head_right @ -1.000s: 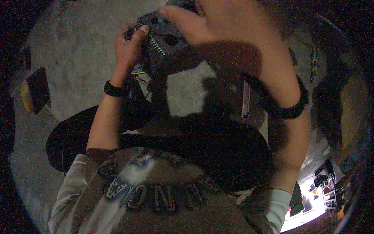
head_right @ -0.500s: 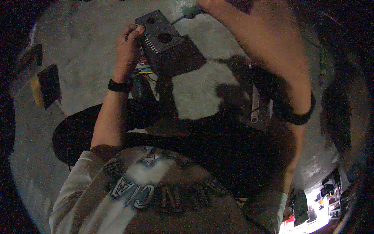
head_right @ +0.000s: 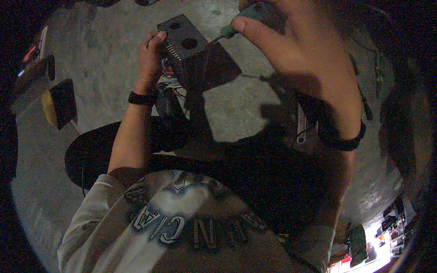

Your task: Using a screwdriver and wrench to work on an electronic motor controller or power supply unit.

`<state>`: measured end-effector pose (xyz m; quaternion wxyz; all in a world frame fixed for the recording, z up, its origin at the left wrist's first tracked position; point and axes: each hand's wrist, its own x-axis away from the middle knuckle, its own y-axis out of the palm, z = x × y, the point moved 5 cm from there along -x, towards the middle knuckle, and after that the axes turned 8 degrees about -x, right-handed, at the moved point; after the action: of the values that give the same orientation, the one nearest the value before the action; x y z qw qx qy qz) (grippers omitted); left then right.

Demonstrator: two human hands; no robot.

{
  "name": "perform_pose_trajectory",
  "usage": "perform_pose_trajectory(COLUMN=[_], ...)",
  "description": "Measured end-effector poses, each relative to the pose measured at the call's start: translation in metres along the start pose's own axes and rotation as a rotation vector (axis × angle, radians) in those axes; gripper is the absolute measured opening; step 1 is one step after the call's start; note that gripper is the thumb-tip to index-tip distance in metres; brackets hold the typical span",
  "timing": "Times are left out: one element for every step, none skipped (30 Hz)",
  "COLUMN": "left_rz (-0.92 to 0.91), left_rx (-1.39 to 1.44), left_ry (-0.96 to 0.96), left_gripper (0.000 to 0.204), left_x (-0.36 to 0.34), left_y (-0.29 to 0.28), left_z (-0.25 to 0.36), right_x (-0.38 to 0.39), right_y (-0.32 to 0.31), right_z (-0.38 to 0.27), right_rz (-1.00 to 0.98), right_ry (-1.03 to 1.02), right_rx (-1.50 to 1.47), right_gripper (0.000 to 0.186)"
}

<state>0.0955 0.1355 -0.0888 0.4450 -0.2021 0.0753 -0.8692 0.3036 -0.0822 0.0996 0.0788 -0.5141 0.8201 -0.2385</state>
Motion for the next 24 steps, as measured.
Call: perform_pose_trajectory(left_rz=[-0.006,0.009,0.039,0.047,0.026,-0.015,-0.024,-0.039,-0.042,-0.041,-0.031,-0.017,-0.014,-0.006,-0.001,-0.001,0.012,0.024,0.028,0.026,0.012,0.006,-0.001,0.001], left_rx=[0.003,0.012,0.006,-0.004,-0.003,0.013,0.016,0.052,0.088,0.09,0.131,0.162,0.155,0.129,0.111,0.111,0.103,0.098,0.097,0.08,0.071,0.076,0.068,0.053], left_ry=[0.002,0.024,0.045,0.047,0.058,0.07,0.072,0.052,0.03,0.03,-0.007,-0.043,-0.042,-0.03,-0.02,-0.021,-0.018,-0.015,-0.016,-0.013,-0.009,-0.01,-0.018,-0.026], left_gripper=[0.029,0.027,0.026,0.026,0.026,0.025,0.025,0.025,0.024,0.024,0.024,0.024,0.024,0.025,0.025,0.025,0.025,0.025,0.025,0.026,0.026,0.026,0.026,0.026], left_x=[0.0,0.0,0.0,0.0,-0.002,-0.005,-0.006,-0.008,-0.006,-0.003,0.001,0.005,0.006,0.007,0.008,0.007,0.007,0.006,0.006,0.005,0.004,0.004,0.004,0.005], left_y=[0.003,0.005,-0.002,-0.009,-0.017,-0.015,-0.014,-0.011,-0.005,0.003,0.011,0.011,0.011,0.01,0.01,0.01,0.009,0.009,0.006,0.003,0.006,0.01,0.013,0.011], left_z=[0.0,0.0,-0.001,-0.004,-0.008,-0.009,-0.012,-0.015,-0.014,-0.013,-0.014,-0.013,-0.012,-0.01,-0.01,-0.011,-0.011,-0.013,-0.016,-0.018,-0.016,-0.015,-0.015,-0.014], right_x=[0.001,0.003,0.002,0.002,-0.001,-0.003,-0.004,-0.007,-0.008,-0.002,0.002,0.002,0.003,-0.002,-0.002,-0.003,0.002,0.005,0.006,0.006,0.004,0.003,-0.003,-0.003], right_y=[0.0,0.001,0.004,0.007,0.009,0.004,-0.003,-0.008,-0.003,-0.01,-0.01,-0.008,-0.007,-0.006,-0.005,-0.003,-0.004,-0.003,0.0,0.003,-0.003,-0.009,-0.015,-0.012], right_z=[0.004,0.007,0.005,0.002,0.003,0.001,0.0,0.004,0.006,0.022,0.025,0.03,0.033,0.048,0.05,0.049,0.04,0.029,0.019,0.012,0.011,0.01,0.024,0.03], right_rz=[0.002,0.063,0.089,0.117,0.065,0.046,0.028,-0.027,-0.06,-0.09,-0.012,0.026,0.068,0.017,-0.01,-0.036,0.016,0.042,0.065,0.096,0.115,0.134,0.023,-0.038], right_ry=[-0.019,-0.136,-0.204,-0.271,-0.176,-0.118,-0.061,0.093,0.162,0.24,0.098,0.023,-0.05,-0.019,-0.001,0.017,-0.042,-0.072,-0.103,-0.073,-0.053,-0.032,0.131,0.206], right_rx=[0.0,0.017,0.01,0.005,0.006,0.017,0.028,-0.06,-0.104,-0.149,-0.053,-0.016,0.024,-0.067,-0.109,-0.151,-0.069,-0.025,0.014,0.053,0.081,0.108,-0.018,-0.09], right_gripper=[0.023,0.022,0.022,0.022,0.022,0.022,0.022,0.022,0.022,0.022,0.022,0.022,0.022,0.022,0.022,0.022,0.022,0.022,0.022,0.023,0.023,0.023,0.022,0.022])
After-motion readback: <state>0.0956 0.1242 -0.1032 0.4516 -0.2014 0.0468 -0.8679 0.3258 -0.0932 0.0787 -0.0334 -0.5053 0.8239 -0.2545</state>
